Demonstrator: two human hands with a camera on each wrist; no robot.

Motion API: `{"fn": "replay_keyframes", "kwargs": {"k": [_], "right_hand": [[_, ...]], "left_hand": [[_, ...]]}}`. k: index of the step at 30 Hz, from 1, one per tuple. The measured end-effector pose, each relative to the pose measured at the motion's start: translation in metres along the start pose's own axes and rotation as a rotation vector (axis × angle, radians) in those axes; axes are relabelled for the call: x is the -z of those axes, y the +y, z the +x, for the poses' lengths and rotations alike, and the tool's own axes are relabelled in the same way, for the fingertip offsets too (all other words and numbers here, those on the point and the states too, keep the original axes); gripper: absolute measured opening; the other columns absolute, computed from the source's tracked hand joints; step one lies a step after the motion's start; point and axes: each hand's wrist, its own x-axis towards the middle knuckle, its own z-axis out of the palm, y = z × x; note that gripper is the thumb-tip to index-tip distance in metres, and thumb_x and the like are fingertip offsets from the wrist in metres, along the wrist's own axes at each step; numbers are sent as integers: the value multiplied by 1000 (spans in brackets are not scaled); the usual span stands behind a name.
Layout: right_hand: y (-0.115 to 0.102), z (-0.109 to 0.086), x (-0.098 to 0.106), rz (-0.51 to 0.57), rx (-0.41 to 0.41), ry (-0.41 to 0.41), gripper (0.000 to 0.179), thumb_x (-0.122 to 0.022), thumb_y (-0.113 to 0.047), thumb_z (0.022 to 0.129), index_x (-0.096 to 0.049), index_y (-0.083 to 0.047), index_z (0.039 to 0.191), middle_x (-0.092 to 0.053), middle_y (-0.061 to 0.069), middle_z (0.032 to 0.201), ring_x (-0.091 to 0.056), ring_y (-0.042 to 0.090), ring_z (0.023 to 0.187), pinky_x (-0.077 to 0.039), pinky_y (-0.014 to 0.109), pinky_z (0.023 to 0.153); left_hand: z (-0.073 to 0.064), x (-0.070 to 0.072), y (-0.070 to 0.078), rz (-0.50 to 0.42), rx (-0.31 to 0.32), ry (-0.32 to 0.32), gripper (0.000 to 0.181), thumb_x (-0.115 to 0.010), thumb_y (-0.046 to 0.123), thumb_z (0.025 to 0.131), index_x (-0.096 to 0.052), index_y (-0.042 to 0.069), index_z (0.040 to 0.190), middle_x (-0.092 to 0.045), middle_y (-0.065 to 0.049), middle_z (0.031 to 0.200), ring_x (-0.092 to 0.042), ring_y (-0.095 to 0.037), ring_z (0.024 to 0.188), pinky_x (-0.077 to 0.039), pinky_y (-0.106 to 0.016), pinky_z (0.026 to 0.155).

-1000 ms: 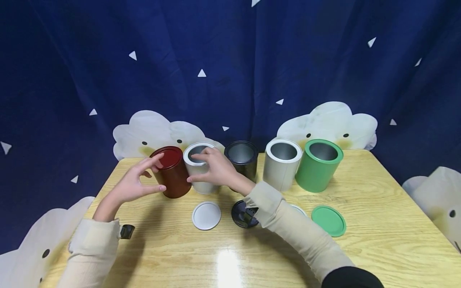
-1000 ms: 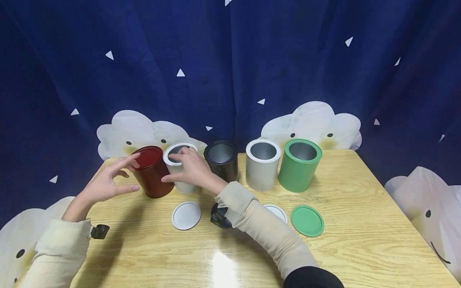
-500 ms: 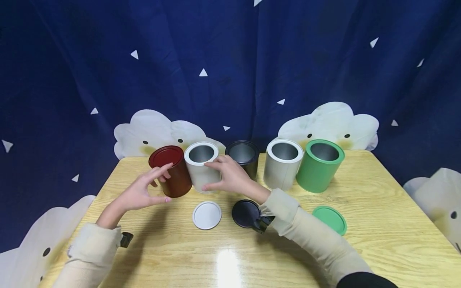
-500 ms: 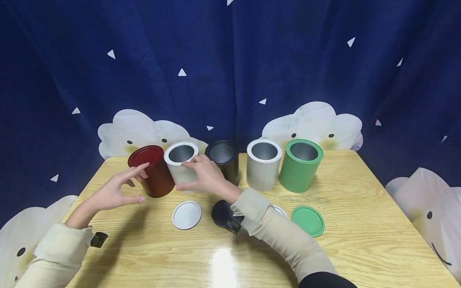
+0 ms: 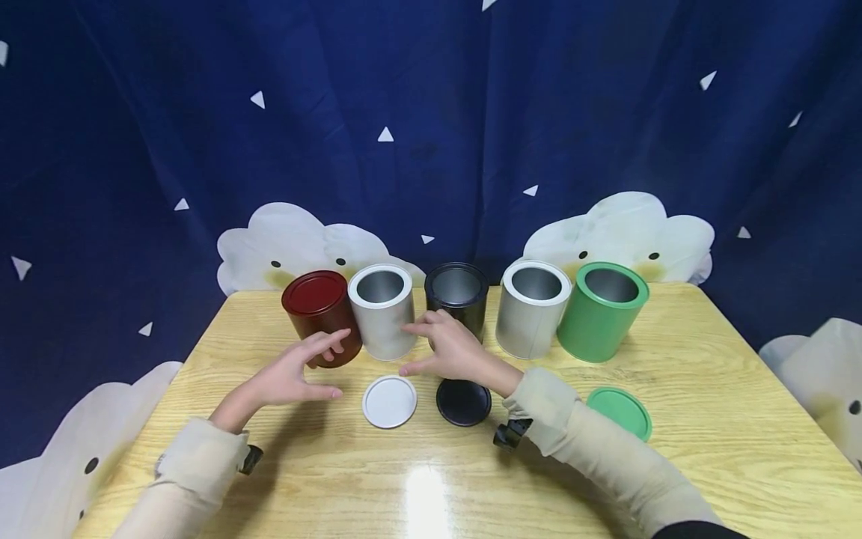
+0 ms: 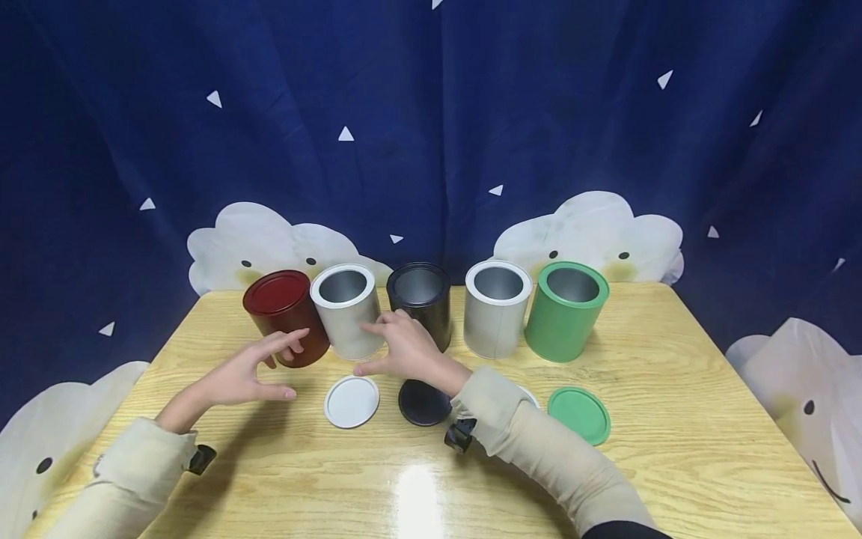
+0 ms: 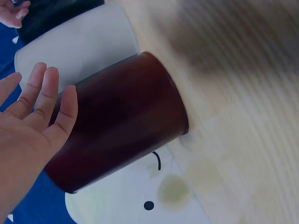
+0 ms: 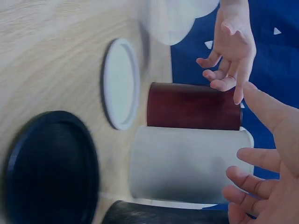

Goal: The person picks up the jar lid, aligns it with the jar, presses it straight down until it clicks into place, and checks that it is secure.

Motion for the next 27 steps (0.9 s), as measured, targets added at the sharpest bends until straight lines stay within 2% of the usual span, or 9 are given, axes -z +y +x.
{"fn": "replay_keyframes", "kwargs": {"k": [10, 15, 19, 22, 27], "right_hand": [[8, -14, -15, 19, -20, -64, 67, -78, -45, 65, -62, -7, 118, -58, 5, 101, -50, 22, 94, -42, 35, 77], [9, -19, -23, 20, -19, -97, 67, -79, -44, 65, -62, -7, 117, -57, 5, 98, -50, 22, 91, -43, 33, 74], [10, -21, -30, 8, -24, -133, 67, -78, -45, 65, -62, -7, 118, -56, 6, 94, -49, 20, 86, -41, 32, 70], [11, -23, -35, 4, -32, -163, 67, -78, -46, 65, -62, -7, 117, -55, 7, 91, -47, 20, 83, -40, 31, 66], [13, -27, -43, -19, -43, -221, 68, -78, -47, 64, -62, -7, 117, -54, 6, 89, -44, 17, 78, -36, 27, 59]], "left_hand": [[0, -17, -7, -20, 28, -76, 77, -79, 25, 69, -43, 2, 133, -52, -6, 105, -52, -28, 91, -44, -41, 66], [0, -25, -13, -47, 35, -143, 79, -78, 29, 70, -42, -1, 133, -51, -16, 107, -51, -32, 90, -44, -42, 66], [0, -29, -14, -72, 49, -185, 80, -78, 29, 70, -41, -4, 133, -47, -20, 112, -50, -35, 94, -44, -45, 73], [1, -33, -16, -53, 55, -212, 82, -78, 31, 70, -40, -5, 133, -46, -19, 113, -49, -33, 96, -42, -46, 80], [2, -40, -22, 22, 63, -236, 81, -77, 35, 71, -42, -4, 133, -45, -15, 111, -46, -28, 97, -39, -41, 81]]}}
